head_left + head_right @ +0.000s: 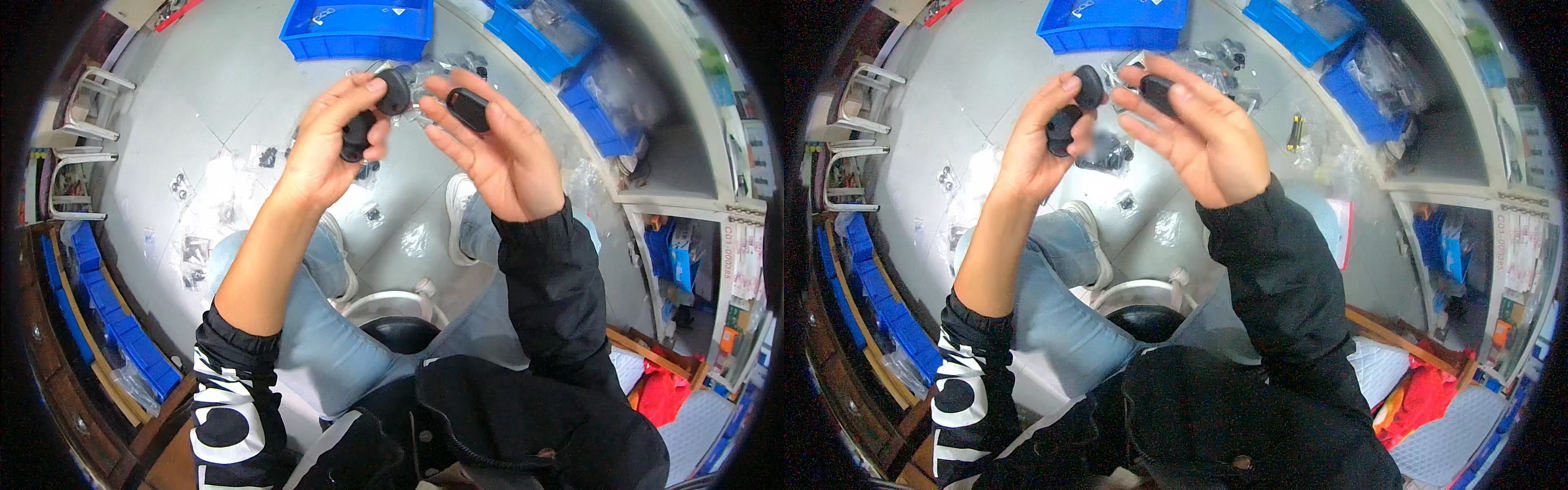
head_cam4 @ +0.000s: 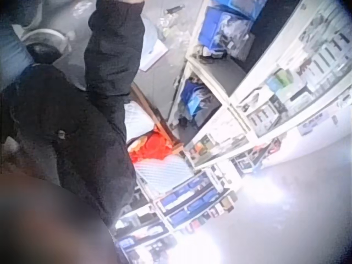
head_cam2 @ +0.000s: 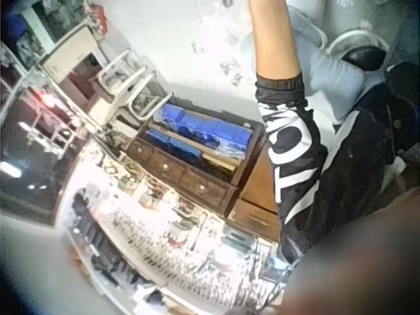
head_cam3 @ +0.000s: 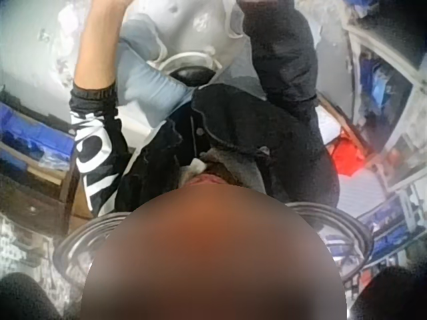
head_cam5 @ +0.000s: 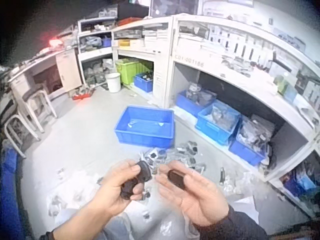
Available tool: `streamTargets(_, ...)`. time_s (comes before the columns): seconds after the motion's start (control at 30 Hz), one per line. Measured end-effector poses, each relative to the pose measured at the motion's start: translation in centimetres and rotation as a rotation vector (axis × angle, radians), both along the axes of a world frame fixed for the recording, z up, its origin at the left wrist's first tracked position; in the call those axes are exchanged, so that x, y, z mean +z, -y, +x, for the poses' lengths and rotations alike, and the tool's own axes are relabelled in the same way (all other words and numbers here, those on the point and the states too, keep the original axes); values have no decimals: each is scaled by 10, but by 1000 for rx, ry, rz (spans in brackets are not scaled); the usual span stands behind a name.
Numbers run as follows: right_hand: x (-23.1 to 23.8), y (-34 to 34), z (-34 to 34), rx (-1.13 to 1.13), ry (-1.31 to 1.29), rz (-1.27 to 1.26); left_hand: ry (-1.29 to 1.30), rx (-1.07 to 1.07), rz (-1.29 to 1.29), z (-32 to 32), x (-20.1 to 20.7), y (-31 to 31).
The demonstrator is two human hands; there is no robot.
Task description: The person sits on the floor and assembles small black key fobs by inserting batteries and attaching small components. They handle multiple fobs one at a time, place them into a red box, and organize the parts on the floor.
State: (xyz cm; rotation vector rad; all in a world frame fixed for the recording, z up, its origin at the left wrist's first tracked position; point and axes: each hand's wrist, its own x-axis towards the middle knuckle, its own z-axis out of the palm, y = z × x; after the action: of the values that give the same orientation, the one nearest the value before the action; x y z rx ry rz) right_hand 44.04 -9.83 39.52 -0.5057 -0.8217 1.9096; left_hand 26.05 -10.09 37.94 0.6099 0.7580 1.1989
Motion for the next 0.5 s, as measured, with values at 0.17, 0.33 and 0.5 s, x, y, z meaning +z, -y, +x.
streamTargets(0.17, -2, 4, -7, -360, 612, 692, 35, -64, -45, 17, -3, 7)
streamTargets(0.33, -5, 4, -10, -435, 773, 850, 63, -94, -35, 21, -4, 7)
streamTargets(0.5, -7, 3, -10, -487, 799, 916, 59, -119, -25, 21, -3, 8)
